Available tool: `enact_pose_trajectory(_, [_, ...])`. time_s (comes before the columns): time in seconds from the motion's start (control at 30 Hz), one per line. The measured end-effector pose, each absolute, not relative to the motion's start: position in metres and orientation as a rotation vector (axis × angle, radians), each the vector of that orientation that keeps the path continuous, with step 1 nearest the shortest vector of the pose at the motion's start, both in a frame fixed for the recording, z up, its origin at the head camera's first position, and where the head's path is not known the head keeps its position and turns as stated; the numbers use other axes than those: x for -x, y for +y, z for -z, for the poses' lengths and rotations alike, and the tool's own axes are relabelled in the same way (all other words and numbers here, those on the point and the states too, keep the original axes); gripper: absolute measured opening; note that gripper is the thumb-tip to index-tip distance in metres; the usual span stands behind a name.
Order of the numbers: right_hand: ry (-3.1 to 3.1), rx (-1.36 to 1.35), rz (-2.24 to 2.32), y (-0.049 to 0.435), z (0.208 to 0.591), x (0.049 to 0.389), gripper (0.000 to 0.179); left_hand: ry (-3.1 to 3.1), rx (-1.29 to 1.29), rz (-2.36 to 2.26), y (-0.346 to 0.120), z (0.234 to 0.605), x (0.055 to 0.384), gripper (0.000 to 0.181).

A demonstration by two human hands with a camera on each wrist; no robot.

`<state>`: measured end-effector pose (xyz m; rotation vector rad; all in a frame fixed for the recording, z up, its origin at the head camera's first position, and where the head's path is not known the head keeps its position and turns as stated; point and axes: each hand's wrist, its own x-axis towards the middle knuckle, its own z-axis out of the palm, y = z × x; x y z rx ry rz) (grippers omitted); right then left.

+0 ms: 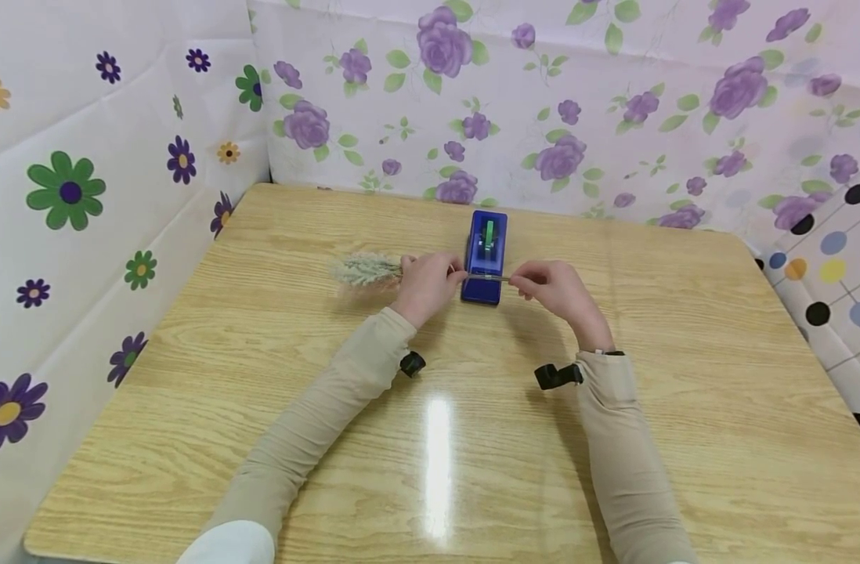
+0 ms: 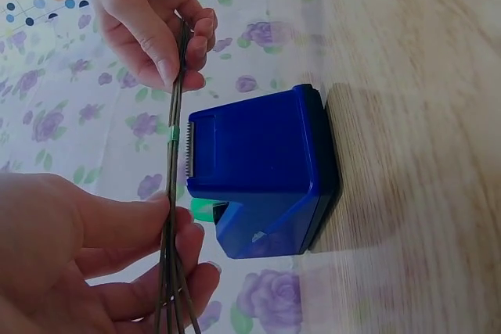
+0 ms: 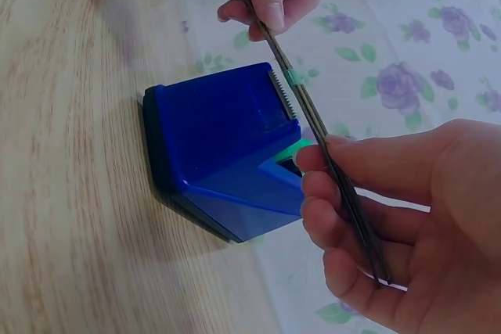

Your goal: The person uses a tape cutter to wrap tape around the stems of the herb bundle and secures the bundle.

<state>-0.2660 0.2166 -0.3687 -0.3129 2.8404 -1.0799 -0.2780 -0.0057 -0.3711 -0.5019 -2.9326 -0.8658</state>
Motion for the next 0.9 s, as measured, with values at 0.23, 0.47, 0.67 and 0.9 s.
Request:
enact_pose_trajectory(0.23, [2.746,0.409,1.138,0.219,0.373,0.268,0.03,-2.922,0.517,0.899,-0.006,0.37,0.278,0.017])
enact_pose_trajectory(0.47, [2.506,0.392,1.312,0.222,0.373,0.269,0.03,-2.965,0.505,0.883,-0.006,0.364,0.277,0.018])
enact_pose_trajectory(0.67, [2.421,0.387,1.378,0.222,0.371,0.268,0.033,-2.988,0.5,0.856,-0.007,0.361,0.275,0.017])
enact_pose_trajectory(0.9, [2.344,0.379,1.481,0.225,0.367,0.265,0.031,-2.934,0.536,0.878,-0.008,0.355,0.273,0.014])
